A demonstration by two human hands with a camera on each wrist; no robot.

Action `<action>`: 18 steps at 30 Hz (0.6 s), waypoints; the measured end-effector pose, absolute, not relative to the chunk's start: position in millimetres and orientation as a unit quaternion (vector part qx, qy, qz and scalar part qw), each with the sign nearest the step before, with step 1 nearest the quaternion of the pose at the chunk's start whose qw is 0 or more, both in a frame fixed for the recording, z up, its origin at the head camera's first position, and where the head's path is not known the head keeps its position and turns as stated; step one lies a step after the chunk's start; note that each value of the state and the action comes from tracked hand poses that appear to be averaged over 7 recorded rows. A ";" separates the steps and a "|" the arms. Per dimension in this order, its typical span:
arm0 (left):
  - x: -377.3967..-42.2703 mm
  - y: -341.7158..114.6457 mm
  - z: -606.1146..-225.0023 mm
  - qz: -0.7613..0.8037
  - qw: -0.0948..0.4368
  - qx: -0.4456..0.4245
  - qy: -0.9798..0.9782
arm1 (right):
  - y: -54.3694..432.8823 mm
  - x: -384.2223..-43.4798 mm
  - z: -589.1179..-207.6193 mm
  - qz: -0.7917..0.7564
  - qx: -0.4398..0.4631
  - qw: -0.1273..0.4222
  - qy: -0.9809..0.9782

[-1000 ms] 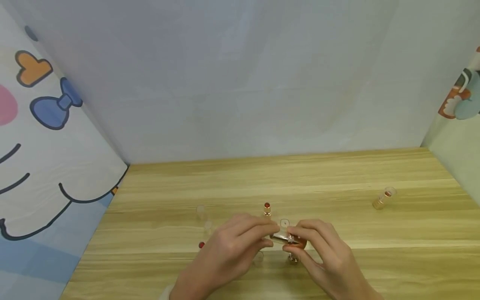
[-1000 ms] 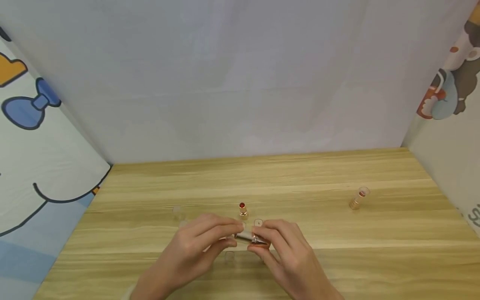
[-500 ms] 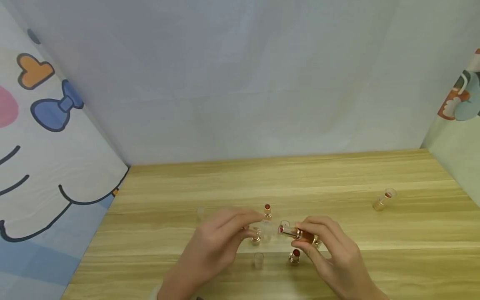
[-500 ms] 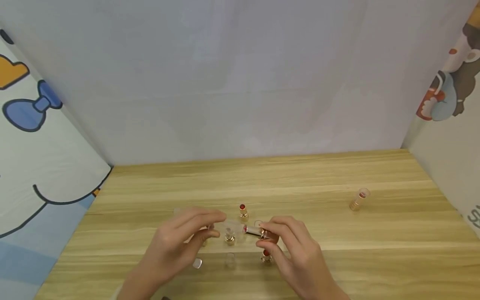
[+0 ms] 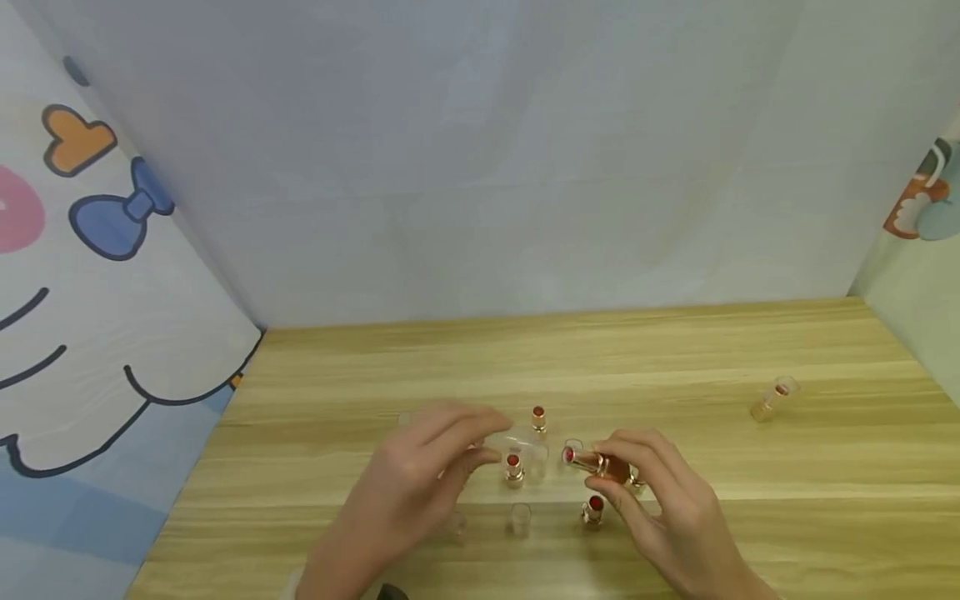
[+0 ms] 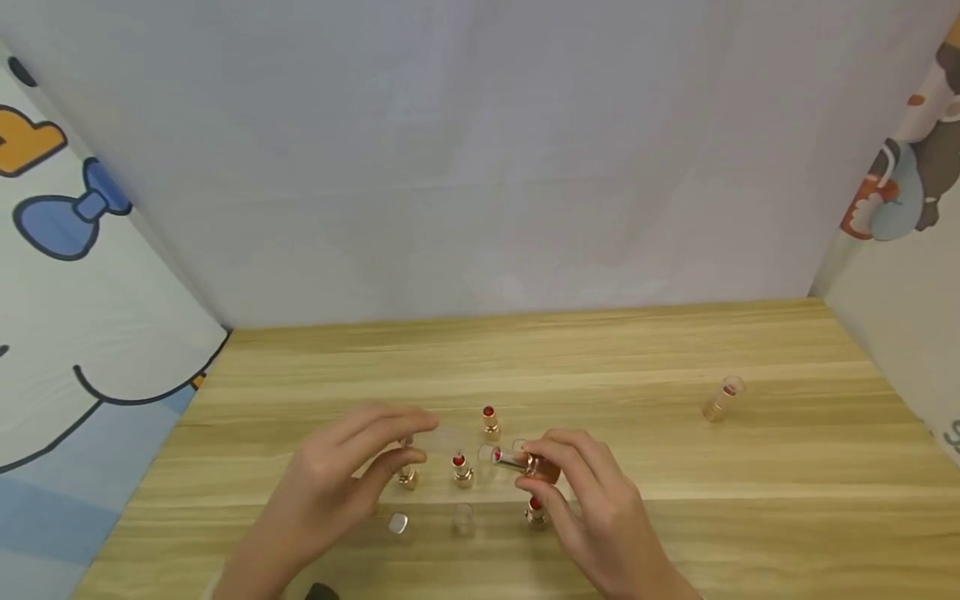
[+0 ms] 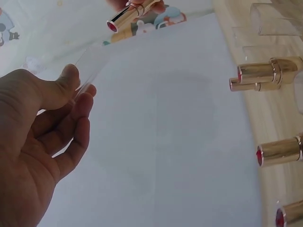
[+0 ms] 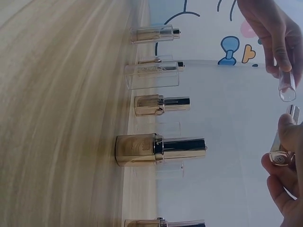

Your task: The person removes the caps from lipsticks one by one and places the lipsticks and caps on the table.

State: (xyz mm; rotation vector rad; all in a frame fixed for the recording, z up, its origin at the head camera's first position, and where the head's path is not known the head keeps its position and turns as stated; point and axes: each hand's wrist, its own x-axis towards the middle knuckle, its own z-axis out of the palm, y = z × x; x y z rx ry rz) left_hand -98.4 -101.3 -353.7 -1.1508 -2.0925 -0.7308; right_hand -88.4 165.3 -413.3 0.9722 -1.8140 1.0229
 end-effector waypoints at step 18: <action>-92.9 -147.0 -347.6 -0.140 0.307 -0.308 -0.890 | 168.4 -88.3 -419.8 0.393 0.358 0.406 -0.743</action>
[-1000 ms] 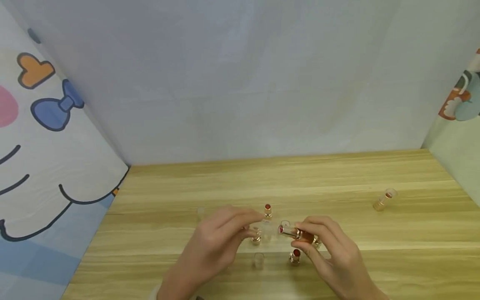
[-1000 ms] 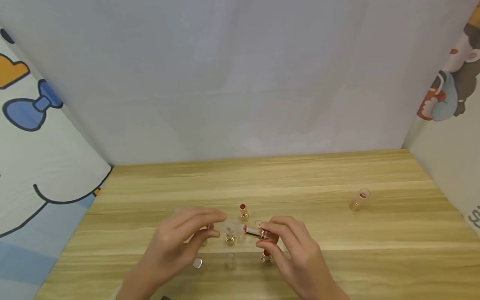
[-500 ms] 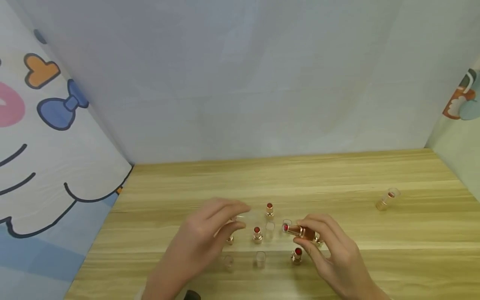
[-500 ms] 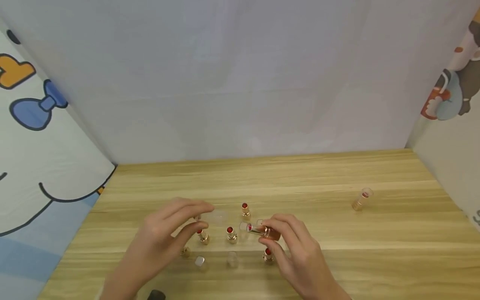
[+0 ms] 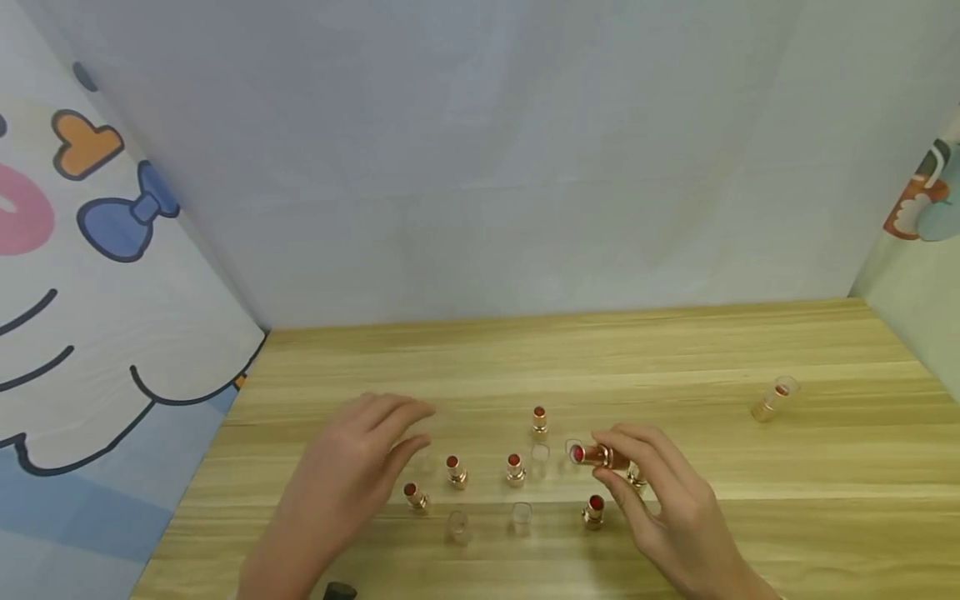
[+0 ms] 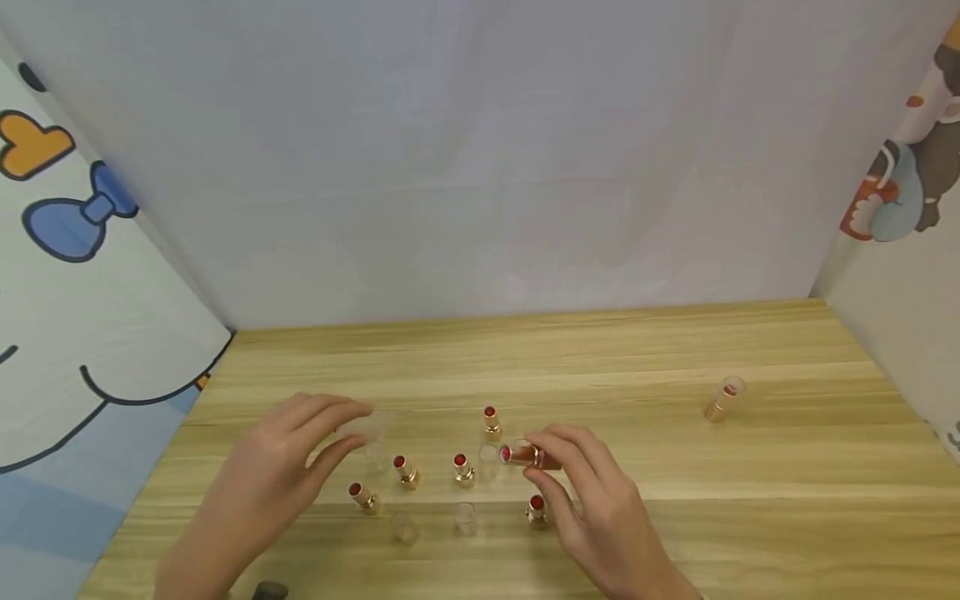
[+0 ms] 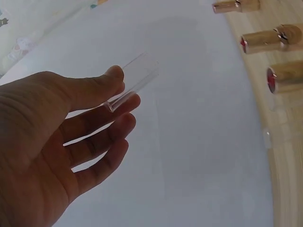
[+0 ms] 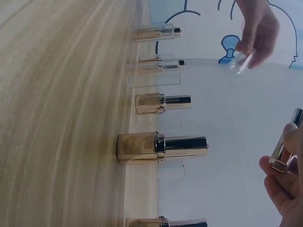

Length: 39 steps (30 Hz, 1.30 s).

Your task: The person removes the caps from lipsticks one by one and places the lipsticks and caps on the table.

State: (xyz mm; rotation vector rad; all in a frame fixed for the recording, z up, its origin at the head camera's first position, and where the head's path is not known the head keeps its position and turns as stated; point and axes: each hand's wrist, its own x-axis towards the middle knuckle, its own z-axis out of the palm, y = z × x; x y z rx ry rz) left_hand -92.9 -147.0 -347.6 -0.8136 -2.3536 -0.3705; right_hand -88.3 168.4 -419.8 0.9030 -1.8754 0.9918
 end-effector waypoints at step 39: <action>-107.8 -180.2 -412.5 -0.026 0.073 -0.158 -0.984 | 175.3 -93.2 -420.8 0.408 0.340 0.402 -0.746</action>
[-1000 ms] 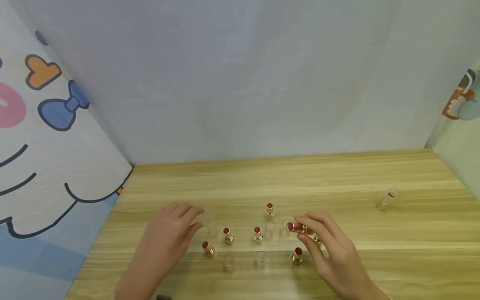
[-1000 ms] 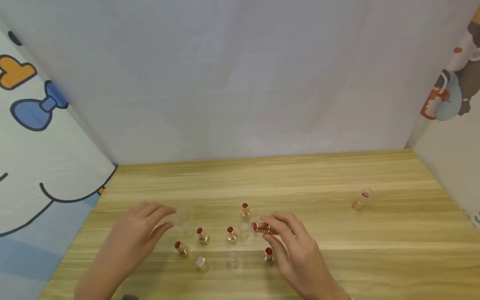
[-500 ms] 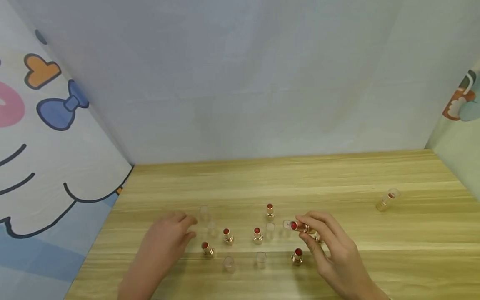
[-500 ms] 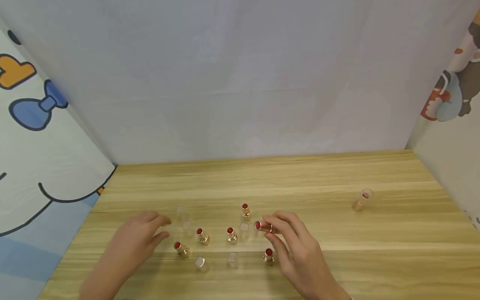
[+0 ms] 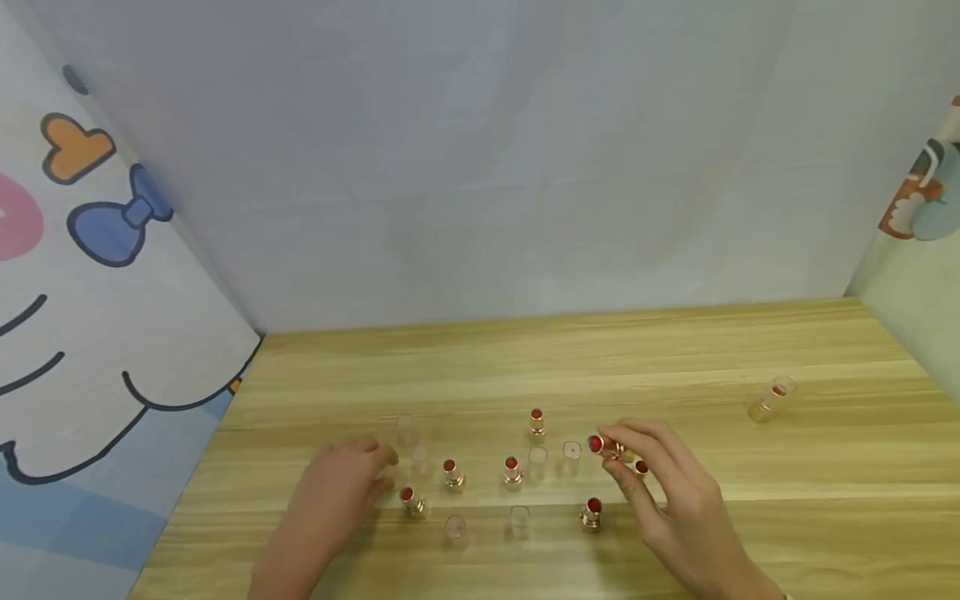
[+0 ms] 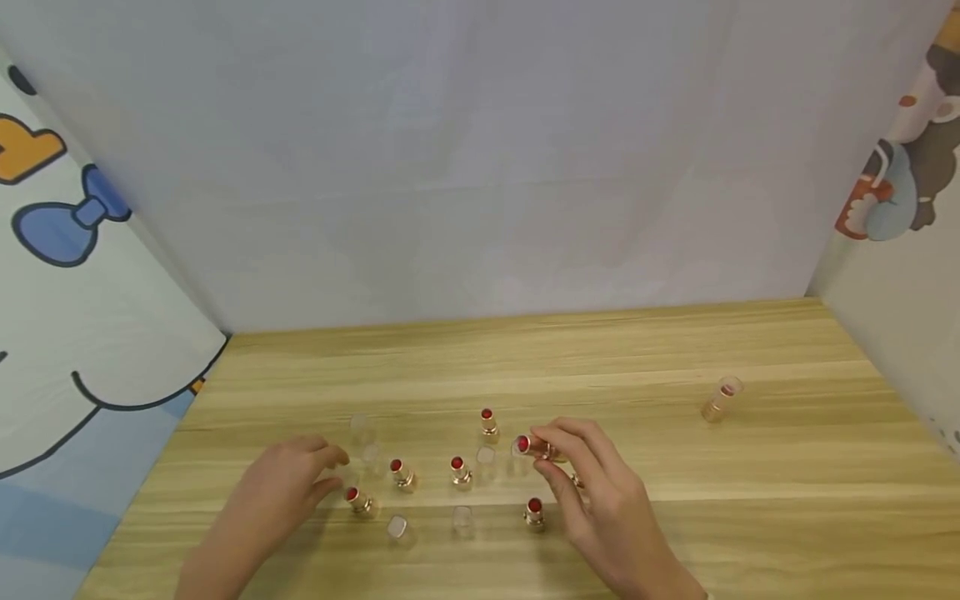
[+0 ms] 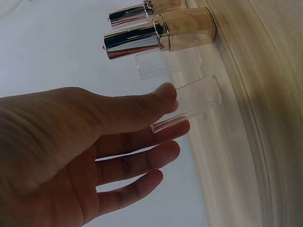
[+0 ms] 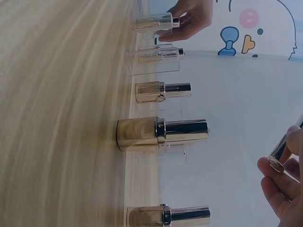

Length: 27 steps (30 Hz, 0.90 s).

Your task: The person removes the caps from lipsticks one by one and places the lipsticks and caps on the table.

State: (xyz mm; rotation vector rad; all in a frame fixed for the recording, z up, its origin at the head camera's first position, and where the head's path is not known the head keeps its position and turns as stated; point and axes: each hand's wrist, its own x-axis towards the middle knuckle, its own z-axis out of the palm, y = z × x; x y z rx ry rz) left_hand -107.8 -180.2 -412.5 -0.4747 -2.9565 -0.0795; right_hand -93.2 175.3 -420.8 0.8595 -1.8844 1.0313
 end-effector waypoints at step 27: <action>-113.7 -183.1 -421.2 -0.049 0.079 -0.174 -0.980 | 215.5 -113.8 -434.4 0.440 0.201 0.347 -0.804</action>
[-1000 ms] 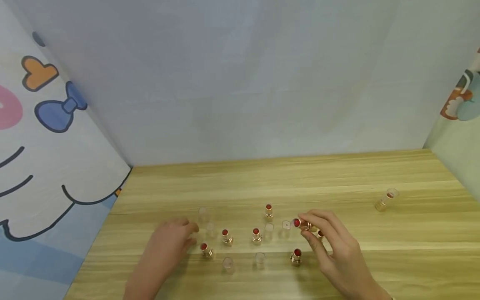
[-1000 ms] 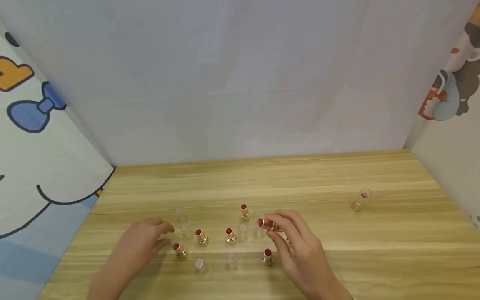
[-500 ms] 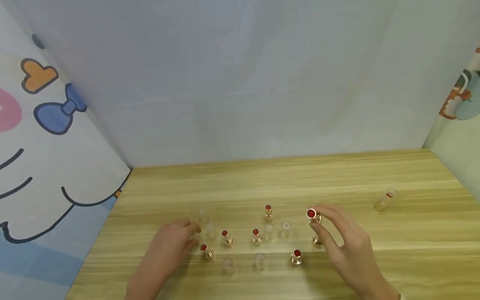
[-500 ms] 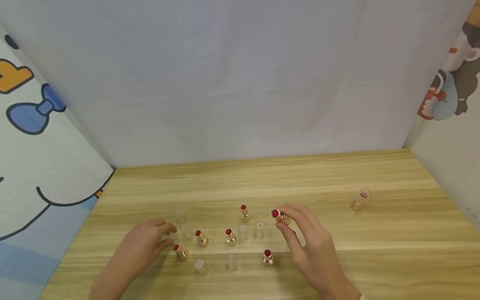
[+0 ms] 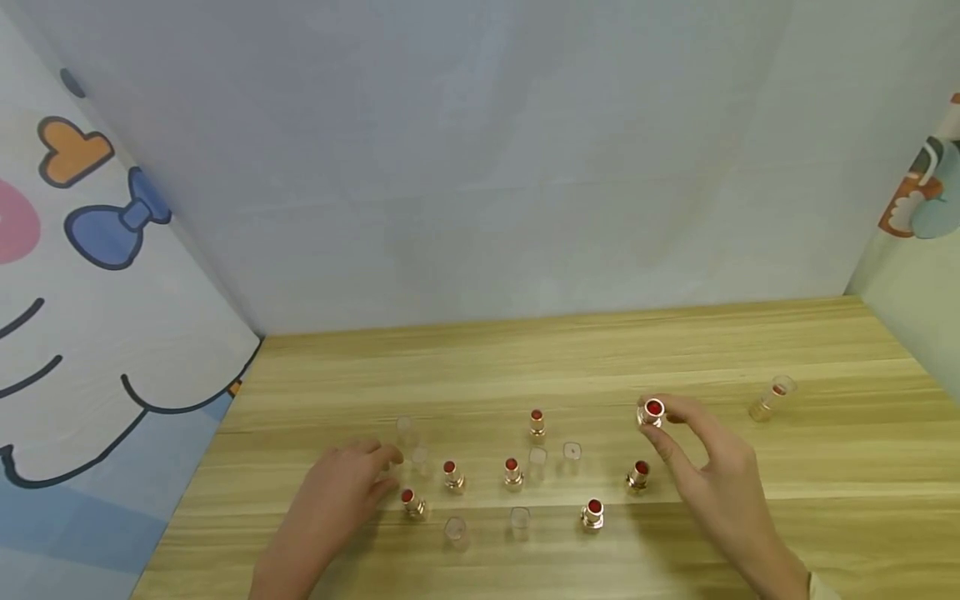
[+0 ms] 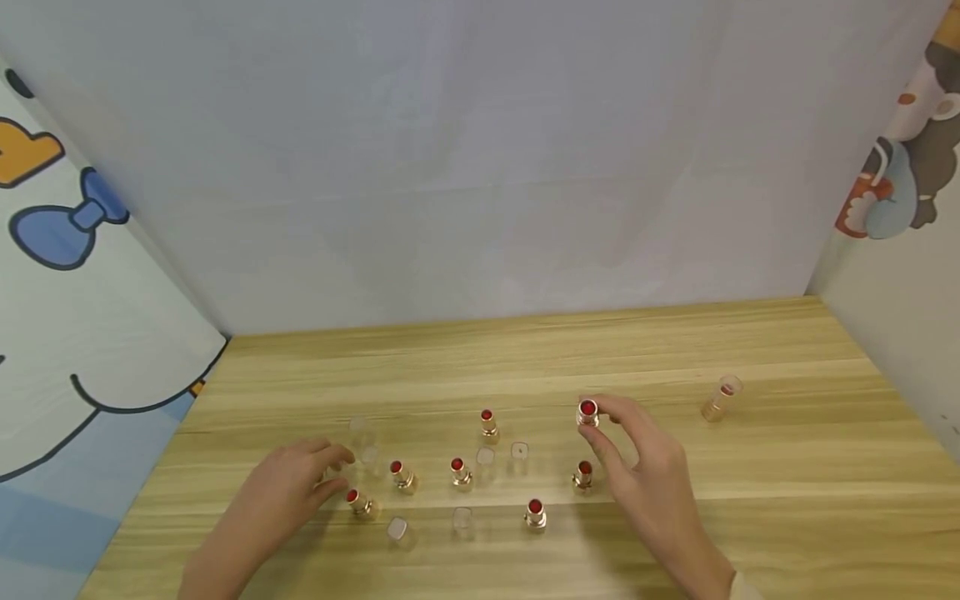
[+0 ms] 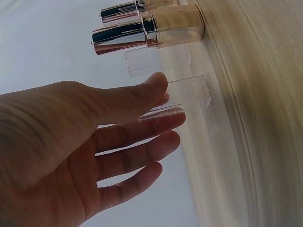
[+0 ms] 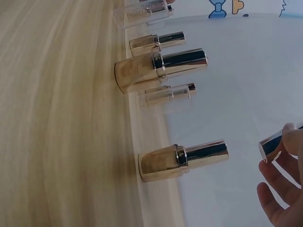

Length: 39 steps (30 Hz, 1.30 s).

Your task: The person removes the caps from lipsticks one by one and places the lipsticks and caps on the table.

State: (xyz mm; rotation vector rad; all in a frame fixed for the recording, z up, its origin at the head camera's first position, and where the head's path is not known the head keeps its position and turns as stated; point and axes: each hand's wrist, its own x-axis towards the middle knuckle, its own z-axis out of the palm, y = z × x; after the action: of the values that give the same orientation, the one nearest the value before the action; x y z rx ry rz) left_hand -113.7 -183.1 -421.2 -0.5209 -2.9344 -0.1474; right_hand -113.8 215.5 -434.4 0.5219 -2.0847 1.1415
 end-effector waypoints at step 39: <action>-113.4 -188.0 -419.5 -0.072 0.077 -0.182 -0.978 | 241.8 -138.8 -495.9 0.409 0.147 0.211 -0.875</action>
State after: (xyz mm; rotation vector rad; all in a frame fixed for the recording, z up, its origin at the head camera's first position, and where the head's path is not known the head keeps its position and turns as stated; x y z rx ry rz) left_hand -113.4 -188.0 -419.5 -0.5453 -2.9299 -0.2146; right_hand -138.8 241.8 -495.9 0.4095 -2.4331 1.1375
